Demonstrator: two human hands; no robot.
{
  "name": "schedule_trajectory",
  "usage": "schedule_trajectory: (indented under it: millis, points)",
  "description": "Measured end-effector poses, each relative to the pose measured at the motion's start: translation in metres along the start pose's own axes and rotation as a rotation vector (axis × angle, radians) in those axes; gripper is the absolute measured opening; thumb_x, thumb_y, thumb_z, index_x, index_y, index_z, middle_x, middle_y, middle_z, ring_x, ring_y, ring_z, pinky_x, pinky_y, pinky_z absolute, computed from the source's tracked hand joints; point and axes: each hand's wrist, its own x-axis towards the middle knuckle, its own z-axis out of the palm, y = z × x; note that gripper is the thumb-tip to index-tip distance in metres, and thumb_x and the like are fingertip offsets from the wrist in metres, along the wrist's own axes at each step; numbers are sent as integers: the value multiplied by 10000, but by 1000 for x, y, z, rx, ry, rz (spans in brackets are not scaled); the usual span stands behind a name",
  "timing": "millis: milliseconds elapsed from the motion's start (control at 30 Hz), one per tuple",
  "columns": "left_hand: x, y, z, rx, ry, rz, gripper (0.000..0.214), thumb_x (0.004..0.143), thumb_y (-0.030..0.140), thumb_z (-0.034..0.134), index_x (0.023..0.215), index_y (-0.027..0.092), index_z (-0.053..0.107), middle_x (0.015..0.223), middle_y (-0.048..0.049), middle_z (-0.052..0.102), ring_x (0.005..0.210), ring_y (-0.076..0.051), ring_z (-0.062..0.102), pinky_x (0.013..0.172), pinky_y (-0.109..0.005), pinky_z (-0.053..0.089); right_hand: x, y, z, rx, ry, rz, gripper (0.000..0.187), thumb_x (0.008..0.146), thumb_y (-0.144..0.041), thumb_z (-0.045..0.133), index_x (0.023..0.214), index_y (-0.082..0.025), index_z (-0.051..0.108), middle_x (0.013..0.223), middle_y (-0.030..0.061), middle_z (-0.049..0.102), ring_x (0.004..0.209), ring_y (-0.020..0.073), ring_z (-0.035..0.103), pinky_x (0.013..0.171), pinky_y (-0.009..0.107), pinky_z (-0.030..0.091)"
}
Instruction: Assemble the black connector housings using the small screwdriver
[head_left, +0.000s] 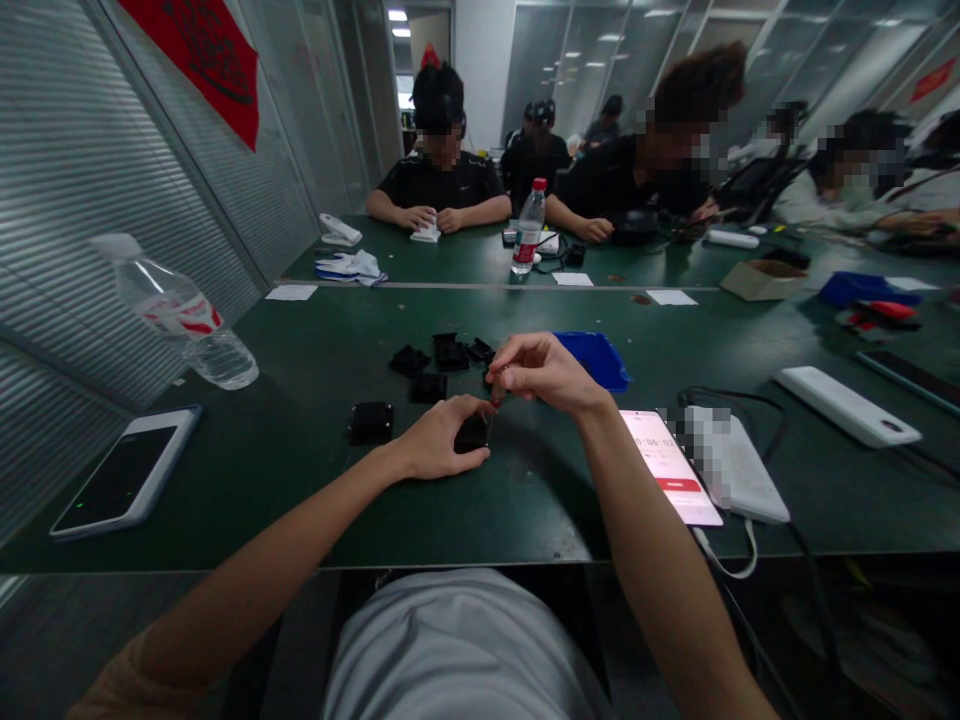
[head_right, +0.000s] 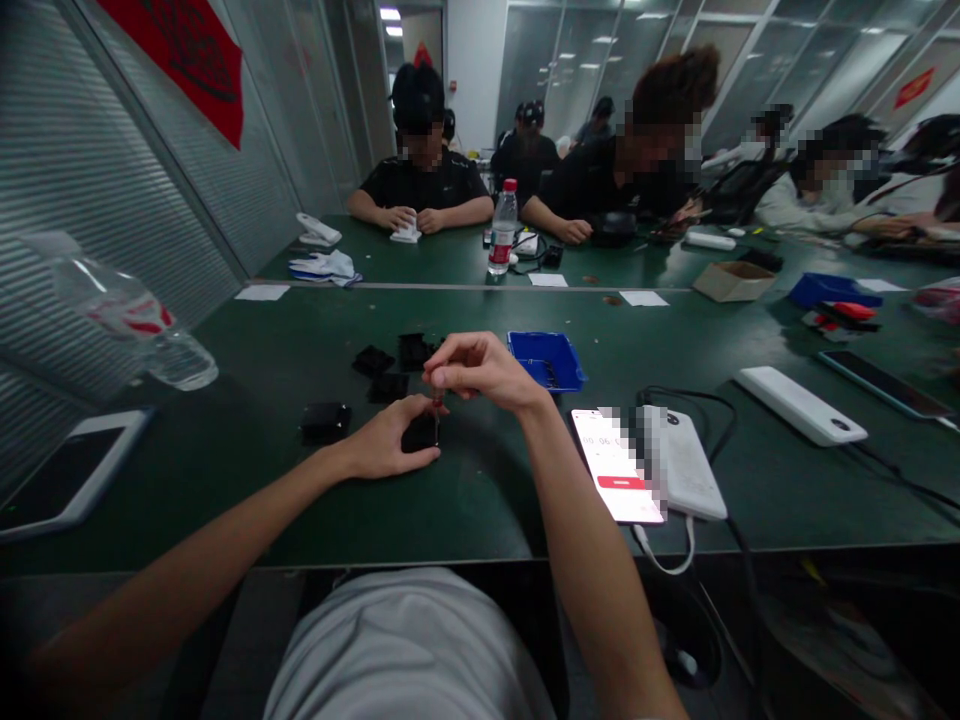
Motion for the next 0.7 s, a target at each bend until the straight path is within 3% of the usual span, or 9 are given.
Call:
schedule_trajectory:
  millis: [200, 500, 700]
  points:
    - [0, 3, -1, -13, -5, -4, 465, 815, 266, 724, 1248, 242, 556, 1246, -73, 658, 1152, -285, 629, 1051, -475, 480, 1, 1, 3, 24, -37, -14, 253, 697, -245, 912, 814, -139, 715, 712, 6, 728, 475, 59, 589, 375, 130, 335]
    - [0, 1, -1, -19, 8, 9, 467, 815, 271, 733, 1248, 224, 563, 1256, -90, 656, 1164, -293, 629, 1058, -477, 479, 2, 3, 5, 37, -45, -61, 286, 707, -226, 910, 798, -141, 653, 723, 0, 715, 574, 101, 664, 531, 200, 555]
    - [0, 0, 0, -23, 9, -1, 478, 804, 272, 745, 1245, 236, 567, 1253, -82, 659, 1171, -287, 629, 1065, -467, 475, 3, 4, 6, 11, -18, -81, 329, 679, -232, 927, 779, -150, 625, 692, -22, 676, 569, 97, 649, 524, 195, 559]
